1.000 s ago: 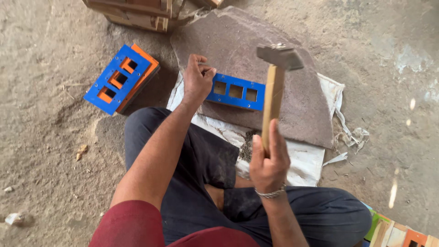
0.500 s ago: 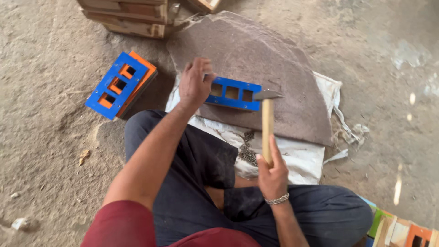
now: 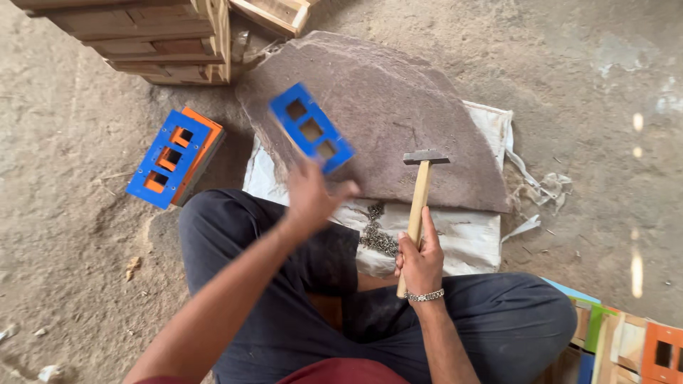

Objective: The person sits on the floor and uses a hammer to drive nails into small wooden frames placed on a cloth. They repeatedly pick up frames, position them, hammer nails, and set the frames aside.

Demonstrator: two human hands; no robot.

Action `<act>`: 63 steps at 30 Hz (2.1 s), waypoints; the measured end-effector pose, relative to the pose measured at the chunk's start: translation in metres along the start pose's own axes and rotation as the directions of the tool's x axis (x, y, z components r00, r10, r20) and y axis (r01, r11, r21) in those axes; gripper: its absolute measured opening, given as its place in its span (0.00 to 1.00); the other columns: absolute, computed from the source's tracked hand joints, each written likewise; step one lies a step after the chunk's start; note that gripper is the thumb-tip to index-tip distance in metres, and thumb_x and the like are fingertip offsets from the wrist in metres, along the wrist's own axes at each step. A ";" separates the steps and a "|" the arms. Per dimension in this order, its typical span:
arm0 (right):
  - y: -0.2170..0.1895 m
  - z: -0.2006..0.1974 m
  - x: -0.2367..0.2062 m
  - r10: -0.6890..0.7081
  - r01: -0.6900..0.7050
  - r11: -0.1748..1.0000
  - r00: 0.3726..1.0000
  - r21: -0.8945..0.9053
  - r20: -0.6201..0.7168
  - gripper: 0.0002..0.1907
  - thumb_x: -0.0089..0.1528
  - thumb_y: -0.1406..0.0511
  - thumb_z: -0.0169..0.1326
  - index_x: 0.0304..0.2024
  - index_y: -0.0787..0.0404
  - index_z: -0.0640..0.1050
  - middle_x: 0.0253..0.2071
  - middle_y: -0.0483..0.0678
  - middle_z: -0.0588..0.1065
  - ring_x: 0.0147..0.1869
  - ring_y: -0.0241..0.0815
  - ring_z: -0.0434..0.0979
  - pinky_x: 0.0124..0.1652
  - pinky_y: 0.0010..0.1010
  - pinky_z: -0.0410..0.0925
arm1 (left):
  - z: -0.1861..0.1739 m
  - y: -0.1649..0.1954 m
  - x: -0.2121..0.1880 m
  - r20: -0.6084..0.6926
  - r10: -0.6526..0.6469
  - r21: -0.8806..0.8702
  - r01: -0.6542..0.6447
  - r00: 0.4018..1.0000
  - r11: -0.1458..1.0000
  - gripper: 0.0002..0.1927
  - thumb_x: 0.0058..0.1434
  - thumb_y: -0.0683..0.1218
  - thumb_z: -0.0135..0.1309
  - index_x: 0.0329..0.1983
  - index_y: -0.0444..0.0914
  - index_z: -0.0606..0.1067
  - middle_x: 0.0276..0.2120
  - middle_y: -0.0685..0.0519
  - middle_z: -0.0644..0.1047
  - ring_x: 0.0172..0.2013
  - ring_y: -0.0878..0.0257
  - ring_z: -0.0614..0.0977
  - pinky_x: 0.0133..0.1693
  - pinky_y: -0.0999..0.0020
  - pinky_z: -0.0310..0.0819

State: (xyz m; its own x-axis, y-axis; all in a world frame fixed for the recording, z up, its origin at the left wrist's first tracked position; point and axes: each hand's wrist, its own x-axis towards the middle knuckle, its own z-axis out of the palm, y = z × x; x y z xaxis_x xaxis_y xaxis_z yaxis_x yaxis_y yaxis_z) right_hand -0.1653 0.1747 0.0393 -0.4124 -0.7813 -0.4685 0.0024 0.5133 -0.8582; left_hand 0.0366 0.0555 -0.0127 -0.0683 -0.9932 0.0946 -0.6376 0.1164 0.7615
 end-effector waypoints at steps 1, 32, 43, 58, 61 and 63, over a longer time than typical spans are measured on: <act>0.000 0.000 0.001 0.005 -0.005 1.000 1.000 0.003 0.005 0.40 0.63 0.69 0.54 0.76 0.50 0.56 0.22 0.41 0.70 0.17 0.29 0.67 0.14 0.25 0.65 | 0.004 0.000 -0.008 0.095 0.031 0.052 -0.036 0.995 0.998 0.46 0.47 0.56 0.73 0.64 0.31 0.65 0.56 0.36 0.68 0.57 0.39 0.69 0.59 0.46 0.63; -0.020 -0.009 -0.012 -0.480 0.466 0.728 0.870 -0.503 0.113 0.34 0.64 0.66 0.55 0.72 0.59 0.62 0.47 0.57 0.80 0.32 0.37 0.81 0.27 0.30 0.74 | -0.019 0.042 0.120 0.516 -0.142 0.467 -0.139 0.845 0.873 0.30 0.50 0.63 0.68 0.50 0.42 0.77 0.45 0.45 0.82 0.48 0.48 0.84 0.50 0.54 0.77; -0.062 0.018 0.005 -0.518 0.576 0.450 0.791 -0.682 0.326 0.33 0.63 0.66 0.56 0.72 0.56 0.66 0.40 0.60 0.80 0.37 0.52 0.82 0.37 0.40 0.74 | -0.019 0.031 0.136 0.565 -0.166 0.438 -0.123 0.808 0.891 0.27 0.47 0.61 0.71 0.45 0.42 0.82 0.44 0.45 0.82 0.49 0.49 0.83 0.50 0.55 0.76; -0.062 0.007 0.028 -0.347 0.376 0.489 0.912 -0.787 0.220 0.34 0.64 0.65 0.52 0.73 0.58 0.61 0.43 0.61 0.79 0.29 0.48 0.80 0.29 0.37 0.75 | -0.023 0.034 0.138 0.589 -0.189 0.452 -0.126 0.786 0.883 0.27 0.48 0.60 0.72 0.47 0.43 0.82 0.45 0.47 0.83 0.49 0.51 0.84 0.51 0.57 0.77; -0.062 0.002 0.035 -0.607 0.594 0.432 0.748 -0.679 0.268 0.32 0.67 0.66 0.53 0.73 0.63 0.62 0.48 0.64 0.78 0.40 0.47 0.83 0.36 0.34 0.77 | -0.024 0.033 0.138 0.574 -0.179 0.450 -0.125 0.799 0.884 0.27 0.47 0.60 0.72 0.46 0.43 0.82 0.46 0.47 0.82 0.50 0.50 0.83 0.51 0.56 0.76; -0.064 0.001 0.037 -0.456 0.478 0.430 0.847 -0.766 0.272 0.33 0.67 0.66 0.51 0.74 0.61 0.61 0.44 0.61 0.80 0.36 0.47 0.82 0.35 0.36 0.76 | -0.023 0.033 0.138 0.601 -0.167 0.438 -0.146 0.782 0.887 0.26 0.49 0.60 0.71 0.46 0.42 0.83 0.45 0.46 0.83 0.50 0.50 0.84 0.52 0.56 0.77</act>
State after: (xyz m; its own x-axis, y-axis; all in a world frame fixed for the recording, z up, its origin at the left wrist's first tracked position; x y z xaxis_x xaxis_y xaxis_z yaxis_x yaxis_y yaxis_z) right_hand -0.1794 0.1125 0.0767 -0.1022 -0.9928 -0.0626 -0.8940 0.1193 -0.4320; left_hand 0.0236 -0.0779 0.0401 -0.4076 -0.8011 -0.4384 -0.8915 0.2450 0.3811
